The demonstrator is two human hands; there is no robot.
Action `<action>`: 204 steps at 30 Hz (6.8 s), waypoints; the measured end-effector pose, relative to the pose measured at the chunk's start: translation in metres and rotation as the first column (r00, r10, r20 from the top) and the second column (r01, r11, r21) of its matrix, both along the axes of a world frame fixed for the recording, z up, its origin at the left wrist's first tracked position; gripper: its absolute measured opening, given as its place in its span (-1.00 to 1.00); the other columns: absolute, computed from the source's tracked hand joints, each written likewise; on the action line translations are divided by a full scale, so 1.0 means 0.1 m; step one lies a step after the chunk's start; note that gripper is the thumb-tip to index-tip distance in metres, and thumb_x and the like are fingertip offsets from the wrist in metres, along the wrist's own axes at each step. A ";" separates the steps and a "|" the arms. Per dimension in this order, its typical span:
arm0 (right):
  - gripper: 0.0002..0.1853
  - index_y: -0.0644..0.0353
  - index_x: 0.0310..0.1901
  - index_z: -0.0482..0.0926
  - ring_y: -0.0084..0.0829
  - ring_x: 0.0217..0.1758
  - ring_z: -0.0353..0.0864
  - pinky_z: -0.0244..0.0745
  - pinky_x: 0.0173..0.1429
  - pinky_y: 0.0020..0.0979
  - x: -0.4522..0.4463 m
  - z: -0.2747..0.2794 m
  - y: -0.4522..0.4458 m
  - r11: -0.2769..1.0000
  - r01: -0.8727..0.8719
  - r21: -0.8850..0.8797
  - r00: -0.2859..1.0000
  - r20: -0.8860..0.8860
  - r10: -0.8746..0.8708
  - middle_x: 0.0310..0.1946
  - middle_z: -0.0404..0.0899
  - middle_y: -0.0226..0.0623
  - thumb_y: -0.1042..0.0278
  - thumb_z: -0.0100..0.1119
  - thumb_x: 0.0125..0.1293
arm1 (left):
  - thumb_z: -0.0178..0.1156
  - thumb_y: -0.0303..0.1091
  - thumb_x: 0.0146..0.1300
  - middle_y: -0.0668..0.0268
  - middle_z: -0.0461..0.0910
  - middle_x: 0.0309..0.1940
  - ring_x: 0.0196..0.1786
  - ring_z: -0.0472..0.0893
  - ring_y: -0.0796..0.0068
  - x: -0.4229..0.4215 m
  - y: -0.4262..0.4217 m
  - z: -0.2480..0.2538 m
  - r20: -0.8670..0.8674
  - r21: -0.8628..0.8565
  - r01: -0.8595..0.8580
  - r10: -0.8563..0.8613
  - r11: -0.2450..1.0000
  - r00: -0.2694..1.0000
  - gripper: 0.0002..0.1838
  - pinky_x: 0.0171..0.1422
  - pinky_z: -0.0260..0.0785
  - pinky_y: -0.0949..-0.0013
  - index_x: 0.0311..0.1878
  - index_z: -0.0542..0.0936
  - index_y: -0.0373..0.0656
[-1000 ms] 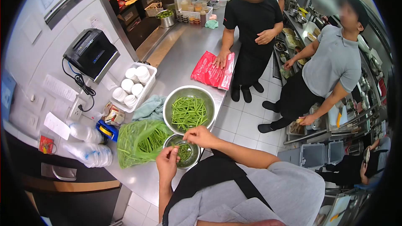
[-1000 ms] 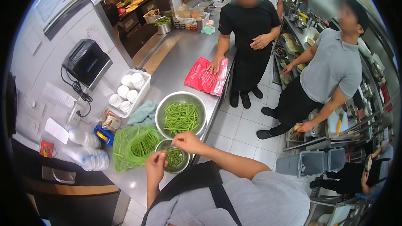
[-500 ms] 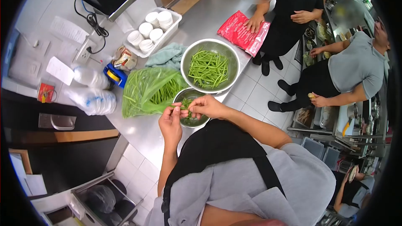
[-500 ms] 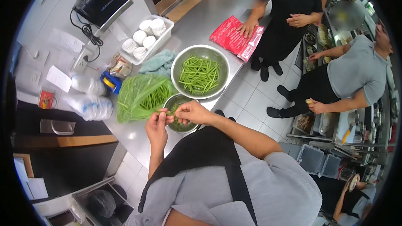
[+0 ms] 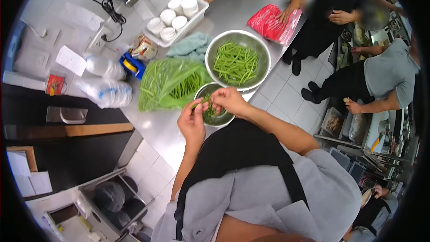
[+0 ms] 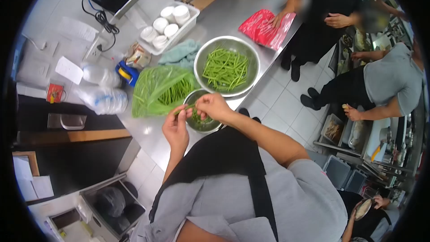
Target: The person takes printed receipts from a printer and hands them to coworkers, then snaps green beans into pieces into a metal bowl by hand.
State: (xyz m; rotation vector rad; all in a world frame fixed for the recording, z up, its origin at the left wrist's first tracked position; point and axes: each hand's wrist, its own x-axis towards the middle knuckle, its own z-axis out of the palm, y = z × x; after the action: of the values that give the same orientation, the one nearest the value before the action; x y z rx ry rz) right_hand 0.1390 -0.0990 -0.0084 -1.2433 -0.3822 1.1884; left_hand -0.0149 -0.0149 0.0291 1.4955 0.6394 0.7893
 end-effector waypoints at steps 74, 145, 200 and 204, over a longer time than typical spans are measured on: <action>-0.80 0.26 -0.04 0.70 -0.67 -0.27 0.56 0.50 -0.16 -0.46 -0.09 -0.04 0.14 0.957 -0.251 0.148 0.874 0.459 0.158 -0.31 0.69 -0.45 0.46 0.36 0.33 | -0.25 0.15 0.67 -0.23 0.65 0.06 0.08 0.68 -0.12 -0.05 0.30 0.04 -0.566 0.203 0.426 -0.249 0.882 0.786 -0.22 0.21 0.49 0.13 0.47 0.31 -0.50; -0.80 0.35 -0.08 0.73 -0.62 -0.36 0.63 0.56 -0.20 -0.56 0.18 0.10 -0.11 0.946 -0.321 -0.049 0.931 0.171 0.324 -0.33 0.72 -0.37 0.38 0.34 0.41 | 0.40 -0.37 0.40 0.25 0.69 -0.46 -0.46 0.67 0.57 0.14 0.38 0.00 0.028 -0.381 -0.188 0.215 0.905 0.976 -0.82 -0.35 0.60 0.51 -0.25 0.67 -0.31; -0.76 0.23 -0.30 0.78 0.04 -0.13 0.70 0.60 0.00 -0.02 0.23 -0.52 0.12 0.878 -0.472 -0.072 0.495 0.803 0.332 -0.26 0.73 0.02 0.44 0.17 0.01 | 0.28 -0.02 0.37 -0.08 0.73 -0.07 -0.01 0.72 -0.14 0.73 1.07 -0.17 -0.877 0.436 0.317 0.319 0.842 0.359 -0.55 0.10 0.53 -0.03 0.08 0.72 -0.23; -0.87 0.29 -0.44 0.61 0.17 -0.31 0.63 0.47 -0.19 0.11 0.37 -0.29 -0.03 0.802 -0.597 0.020 0.454 0.832 0.318 -0.44 0.62 0.09 0.41 0.15 0.04 | 0.58 -0.10 0.02 -0.13 0.72 -0.04 0.02 0.72 -0.12 0.41 1.16 -0.32 -0.822 0.551 0.345 0.424 0.760 0.380 -0.39 0.10 0.55 -0.03 0.05 0.68 -0.33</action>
State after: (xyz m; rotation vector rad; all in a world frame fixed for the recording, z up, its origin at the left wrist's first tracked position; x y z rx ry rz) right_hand 0.1756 -0.1017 -0.0374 -1.3707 -1.6525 0.8617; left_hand 0.0266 0.1014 -0.0026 2.6586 1.3533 0.0287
